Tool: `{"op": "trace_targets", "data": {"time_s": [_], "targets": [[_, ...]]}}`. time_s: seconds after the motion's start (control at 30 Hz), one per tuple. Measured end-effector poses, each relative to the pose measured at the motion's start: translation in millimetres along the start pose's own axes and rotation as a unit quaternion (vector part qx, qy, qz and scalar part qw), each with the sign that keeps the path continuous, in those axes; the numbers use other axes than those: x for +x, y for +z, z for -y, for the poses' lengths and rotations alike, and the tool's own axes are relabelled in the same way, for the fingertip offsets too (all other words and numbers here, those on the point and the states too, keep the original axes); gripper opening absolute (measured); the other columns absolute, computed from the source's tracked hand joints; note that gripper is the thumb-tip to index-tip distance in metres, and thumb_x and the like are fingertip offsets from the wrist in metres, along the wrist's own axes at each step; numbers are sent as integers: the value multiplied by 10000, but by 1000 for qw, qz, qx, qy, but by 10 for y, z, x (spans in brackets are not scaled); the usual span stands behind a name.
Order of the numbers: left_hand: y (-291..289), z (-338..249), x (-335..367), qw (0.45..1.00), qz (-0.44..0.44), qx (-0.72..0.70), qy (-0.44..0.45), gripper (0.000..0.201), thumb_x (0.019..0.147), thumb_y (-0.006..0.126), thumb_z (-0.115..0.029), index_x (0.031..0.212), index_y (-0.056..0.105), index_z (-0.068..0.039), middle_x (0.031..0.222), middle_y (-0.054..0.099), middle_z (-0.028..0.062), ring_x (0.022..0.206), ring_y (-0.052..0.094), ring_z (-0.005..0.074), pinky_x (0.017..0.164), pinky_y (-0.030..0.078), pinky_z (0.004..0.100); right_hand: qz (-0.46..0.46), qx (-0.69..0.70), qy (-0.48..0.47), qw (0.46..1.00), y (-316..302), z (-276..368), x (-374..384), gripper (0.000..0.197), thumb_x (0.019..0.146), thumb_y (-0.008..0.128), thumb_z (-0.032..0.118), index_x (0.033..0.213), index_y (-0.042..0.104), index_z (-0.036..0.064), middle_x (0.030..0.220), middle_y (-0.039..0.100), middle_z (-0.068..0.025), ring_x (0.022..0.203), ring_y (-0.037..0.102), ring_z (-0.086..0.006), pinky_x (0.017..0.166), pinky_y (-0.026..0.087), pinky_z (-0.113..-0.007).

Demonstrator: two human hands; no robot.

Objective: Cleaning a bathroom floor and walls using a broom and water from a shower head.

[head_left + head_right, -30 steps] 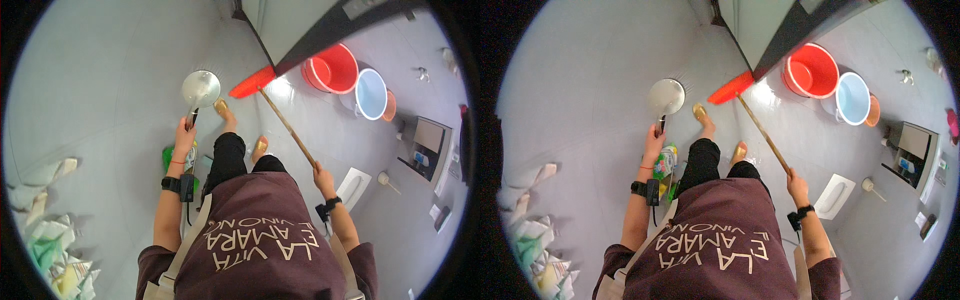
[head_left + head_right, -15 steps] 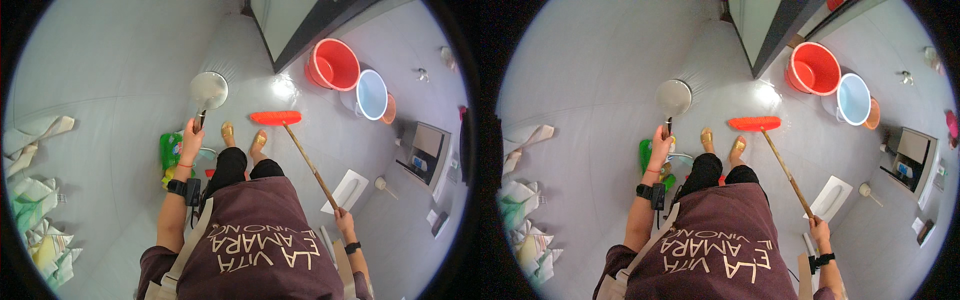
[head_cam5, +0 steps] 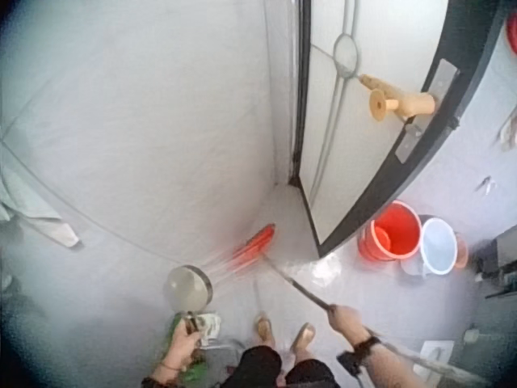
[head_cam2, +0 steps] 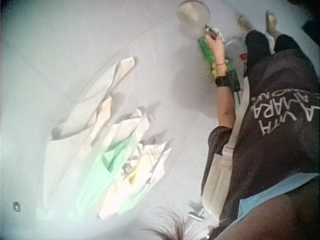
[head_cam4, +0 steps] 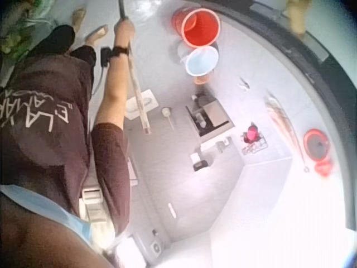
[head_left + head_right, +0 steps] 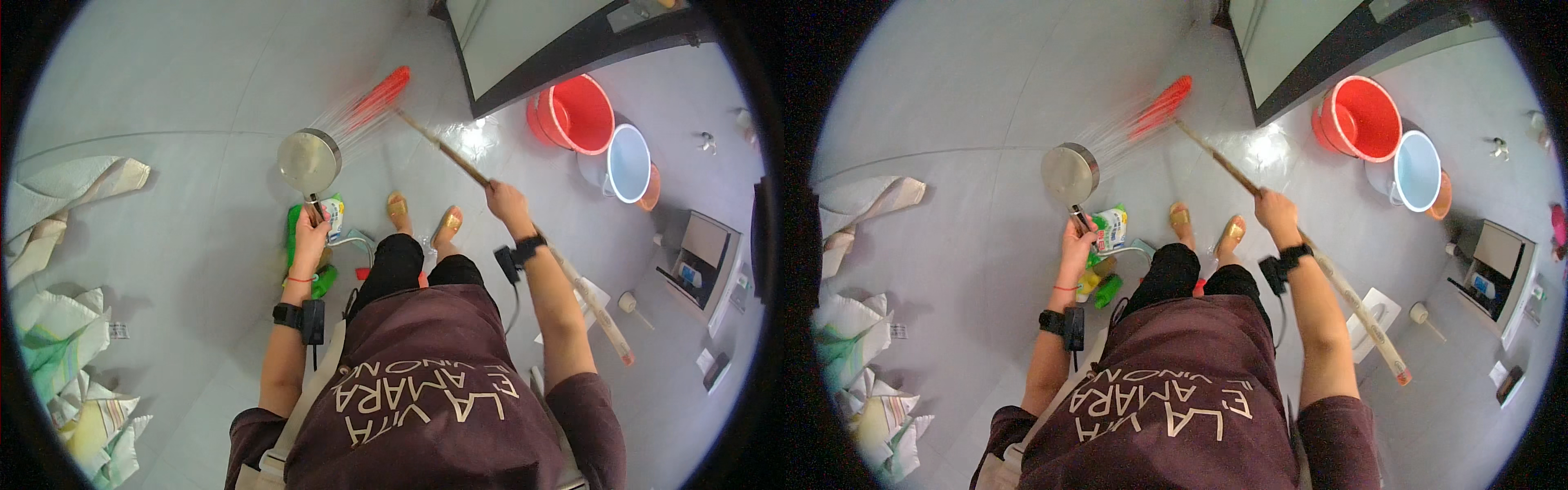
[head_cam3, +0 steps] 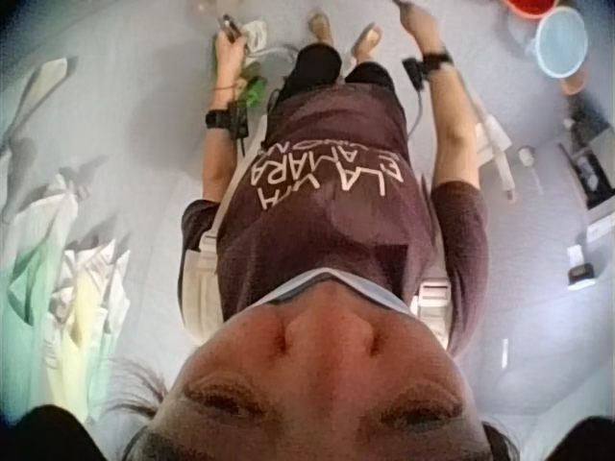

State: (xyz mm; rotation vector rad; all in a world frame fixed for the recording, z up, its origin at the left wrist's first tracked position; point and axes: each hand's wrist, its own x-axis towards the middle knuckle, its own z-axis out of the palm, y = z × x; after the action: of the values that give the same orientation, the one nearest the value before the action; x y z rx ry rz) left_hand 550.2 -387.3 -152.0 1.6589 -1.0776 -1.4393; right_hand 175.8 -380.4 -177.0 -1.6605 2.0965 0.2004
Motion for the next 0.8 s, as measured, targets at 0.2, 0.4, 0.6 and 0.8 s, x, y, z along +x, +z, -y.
{"op": "trace_targets", "data": {"time_s": [0.2, 0.4, 0.6, 0.8], "targets": [[-241, 260, 8, 1000, 13, -5, -10, 277, 619, 441, 84, 862, 448, -49, 768, 475, 5, 711, 462, 105, 670, 382, 230, 60, -7, 24, 998, -31, -16, -22, 265, 779, 382, 292, 956, 494, 130, 811, 567, -136, 765, 540, -297, 653, 429, -401], [-126, 386, -185, 999, 5, 41, 2, 217, 642, 451, 60, 836, 449, -37, 740, 459, -8, 681, 438, 91, 642, 369, 218, 100, 43, 83, 991, 412, -272, -641, 295, 777, 382, 308, 1031, 457, 176, 814, 568, -144, 757, 540, -312, 655, 424, -415], [188, 566, -484, 994, 35, 87, 58, 202, 668, 449, 45, 850, 452, -42, 741, 470, -9, 668, 449, 86, 623, 381, 218, 70, 66, 111, 989, 767, -943, -1529, 271, 783, 381, 314, 997, 463, 170, 768, 569, -149, 732, 541, -316, 629, 427, -419], [829, 599, -998, 975, 54, 202, 74, 169, 615, 459, 29, 776, 429, -16, 642, 414, -6, 591, 391, 89, 564, 345, 212, 107, 61, 189, 974, 943, -2036, -2769, 280, 780, 396, 333, 1004, 458, 177, 761, 569, -146, 729, 540, -314, 628, 423, -422]]}}
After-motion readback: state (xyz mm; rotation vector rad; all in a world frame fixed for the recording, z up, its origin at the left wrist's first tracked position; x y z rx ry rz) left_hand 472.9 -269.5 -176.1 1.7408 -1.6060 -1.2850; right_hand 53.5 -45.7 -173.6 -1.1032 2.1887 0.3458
